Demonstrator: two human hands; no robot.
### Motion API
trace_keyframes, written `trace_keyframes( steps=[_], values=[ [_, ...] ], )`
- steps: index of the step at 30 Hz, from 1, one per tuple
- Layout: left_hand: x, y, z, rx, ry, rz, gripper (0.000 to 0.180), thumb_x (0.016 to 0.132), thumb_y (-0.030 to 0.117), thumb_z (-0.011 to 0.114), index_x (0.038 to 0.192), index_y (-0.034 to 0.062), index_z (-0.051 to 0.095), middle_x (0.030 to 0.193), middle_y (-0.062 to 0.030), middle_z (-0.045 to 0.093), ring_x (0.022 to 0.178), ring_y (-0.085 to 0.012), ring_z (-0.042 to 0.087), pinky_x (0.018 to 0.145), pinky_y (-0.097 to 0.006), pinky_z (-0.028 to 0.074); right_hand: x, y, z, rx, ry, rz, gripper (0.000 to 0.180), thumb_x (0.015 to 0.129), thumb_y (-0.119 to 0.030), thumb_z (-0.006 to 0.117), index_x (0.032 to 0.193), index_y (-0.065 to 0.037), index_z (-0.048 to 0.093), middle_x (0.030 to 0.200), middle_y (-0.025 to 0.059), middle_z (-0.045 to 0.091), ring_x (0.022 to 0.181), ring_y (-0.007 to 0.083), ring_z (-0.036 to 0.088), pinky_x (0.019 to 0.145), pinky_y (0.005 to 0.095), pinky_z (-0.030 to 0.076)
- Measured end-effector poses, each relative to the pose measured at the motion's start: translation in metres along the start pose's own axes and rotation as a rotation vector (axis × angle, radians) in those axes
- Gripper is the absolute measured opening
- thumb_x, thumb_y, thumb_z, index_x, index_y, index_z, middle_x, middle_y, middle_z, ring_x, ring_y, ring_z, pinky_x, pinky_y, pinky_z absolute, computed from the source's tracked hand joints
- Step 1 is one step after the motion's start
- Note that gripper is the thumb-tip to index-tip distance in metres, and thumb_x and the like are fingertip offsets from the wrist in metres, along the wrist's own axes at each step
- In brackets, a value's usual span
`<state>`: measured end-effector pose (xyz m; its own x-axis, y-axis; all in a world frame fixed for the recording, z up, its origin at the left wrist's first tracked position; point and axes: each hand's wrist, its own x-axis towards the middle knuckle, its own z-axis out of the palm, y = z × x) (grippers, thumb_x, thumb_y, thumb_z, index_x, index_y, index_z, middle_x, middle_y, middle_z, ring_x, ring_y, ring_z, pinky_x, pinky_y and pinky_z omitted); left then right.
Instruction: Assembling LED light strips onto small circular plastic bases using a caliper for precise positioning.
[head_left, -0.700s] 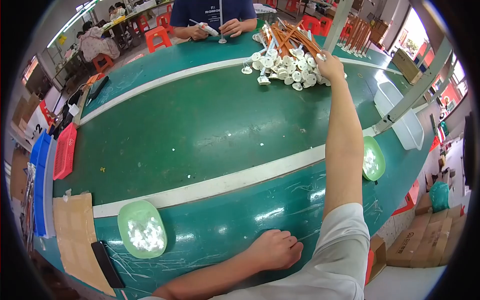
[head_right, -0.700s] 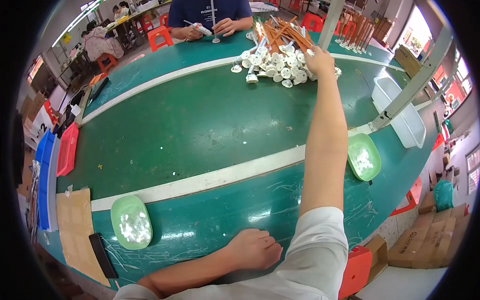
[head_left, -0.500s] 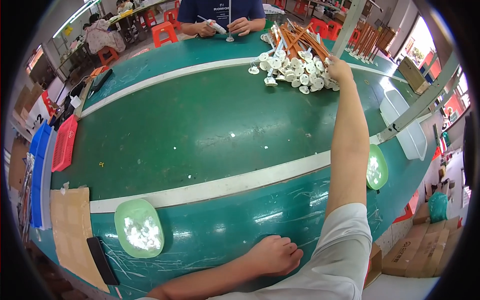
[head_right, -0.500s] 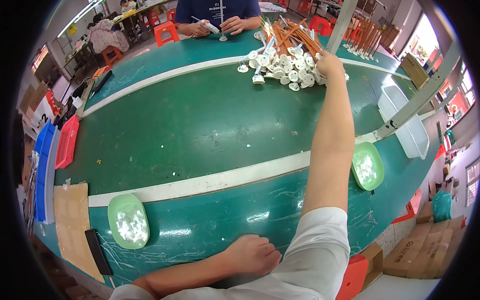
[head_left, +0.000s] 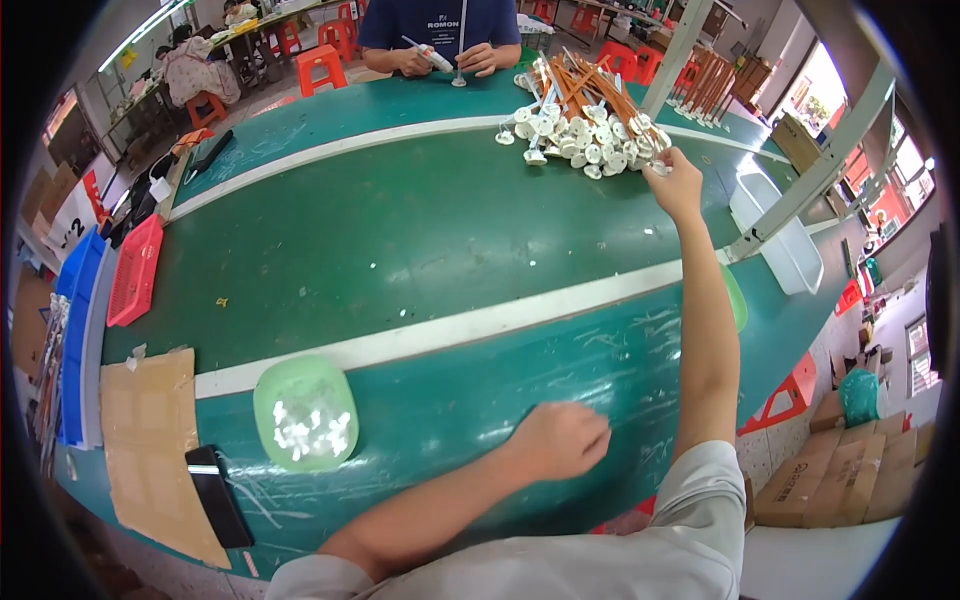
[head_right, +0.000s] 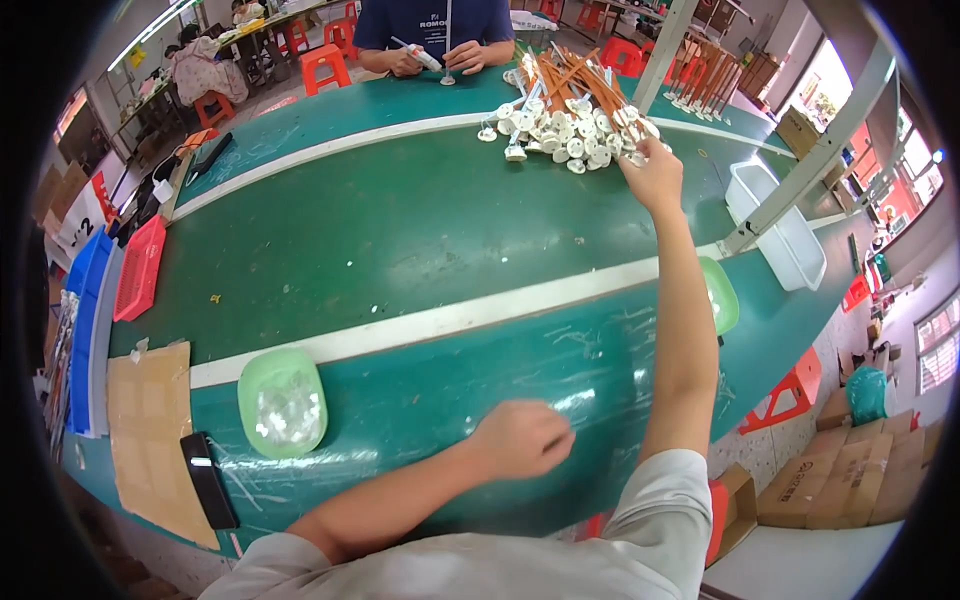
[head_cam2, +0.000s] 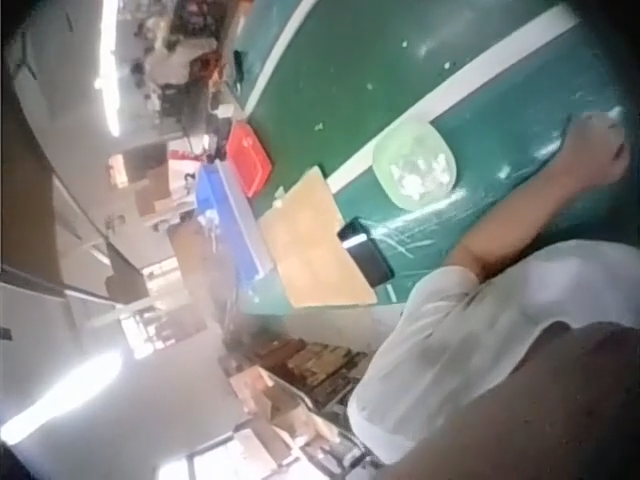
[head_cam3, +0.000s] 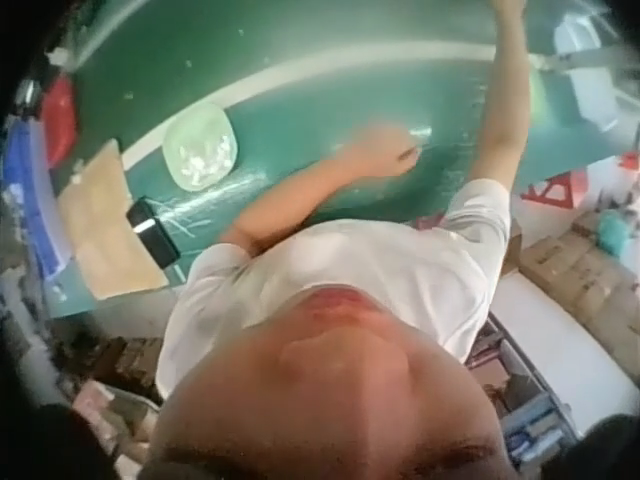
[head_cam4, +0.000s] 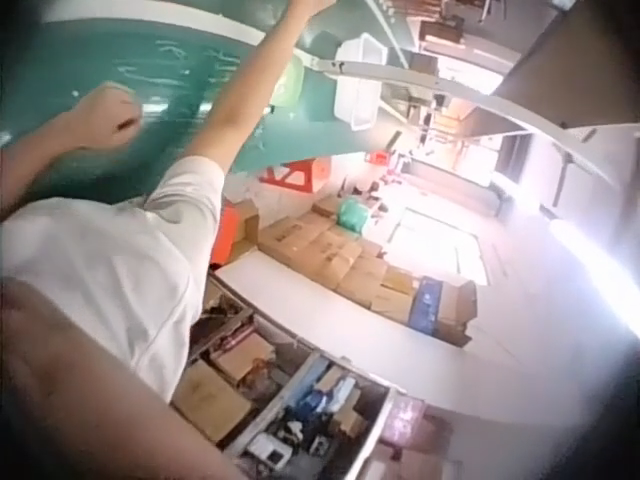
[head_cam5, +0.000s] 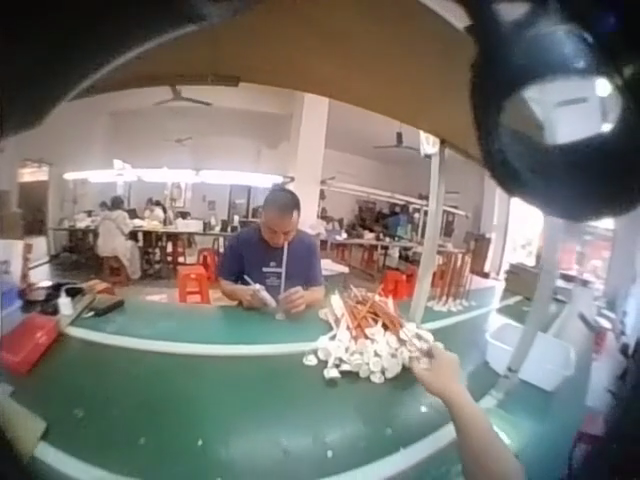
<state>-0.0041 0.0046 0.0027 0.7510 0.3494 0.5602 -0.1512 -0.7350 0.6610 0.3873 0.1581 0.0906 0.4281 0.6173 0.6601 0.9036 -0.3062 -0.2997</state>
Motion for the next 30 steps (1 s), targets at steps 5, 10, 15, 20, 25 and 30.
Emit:
trace_keyframes(
  steps=[5,10,15,20,25,30],
  values=[
    [0.019,-0.012,-0.017,-0.304,0.194,-0.304,0.016,0.091,0.017,0.069,0.095,0.0019,0.072,0.081,-0.0149,0.073,0.068,-0.0278,0.068,0.066,-0.036,0.055,-0.112,-0.058,-0.053,0.369,-0.038,0.262,0.035,0.084,-0.029,0.085,0.105,-0.004,0.071,0.089,0.0075,0.075,0.077,0.013,0.069,0.072,0.0304,0.055],
    [0.043,-0.035,-0.036,-0.322,0.161,-0.486,0.035,0.095,0.023,0.067,0.117,-0.0031,0.067,0.094,-0.0224,0.074,0.084,-0.029,0.075,0.078,-0.037,0.057,-0.21,-0.104,-0.074,0.653,-0.127,0.292,0.034,0.08,-0.024,0.088,0.103,-0.005,0.072,0.091,0.0057,0.076,0.079,0.0124,0.07,0.068,0.0276,0.053],
    [0.058,-0.061,-0.047,-0.337,0.07,-0.63,0.05,0.1,0.025,0.065,0.136,-0.0084,0.06,0.128,-0.018,0.072,0.119,-0.026,0.069,0.102,-0.033,0.051,-0.234,-0.129,-0.068,0.542,-0.166,0.095,0.035,0.073,-0.015,0.089,0.102,-0.006,0.072,0.095,0.0041,0.074,0.082,0.0131,0.068,0.065,0.0268,0.051],
    [0.064,-0.075,-0.047,-0.541,-0.006,-0.597,0.046,0.097,0.016,0.069,0.135,-0.0071,0.06,0.123,-0.0143,0.072,0.114,-0.0208,0.07,0.099,-0.033,0.054,-0.238,-0.135,-0.069,0.503,-0.269,-0.005,0.037,0.069,-0.013,0.089,0.102,-0.006,0.073,0.097,0.0066,0.075,0.084,0.0186,0.071,0.071,0.0301,0.054],
    [0.06,-0.076,-0.04,-0.675,0.142,-0.555,0.037,0.088,0.01,0.078,0.122,-0.0041,0.069,0.105,-0.0136,0.078,0.097,-0.0188,0.075,0.089,-0.031,0.06,-0.232,-0.126,-0.087,0.788,-0.525,0.063,0.043,0.076,-0.015,0.087,0.115,-0.005,0.072,0.109,0.0063,0.076,0.105,0.0177,0.071,0.087,0.0289,0.053],
    [0.054,-0.075,-0.04,-0.471,0.127,-0.363,0.037,0.087,0.005,0.079,0.122,-0.0041,0.069,0.111,-0.0153,0.074,0.101,-0.0209,0.074,0.09,-0.032,0.06,-0.215,-0.125,-0.091,1.005,-0.486,0.659,0.038,0.085,-0.027,0.084,0.107,0.001,0.07,0.097,0.0089,0.072,0.079,0.011,0.064,0.066,0.0244,0.048]
  ],
)
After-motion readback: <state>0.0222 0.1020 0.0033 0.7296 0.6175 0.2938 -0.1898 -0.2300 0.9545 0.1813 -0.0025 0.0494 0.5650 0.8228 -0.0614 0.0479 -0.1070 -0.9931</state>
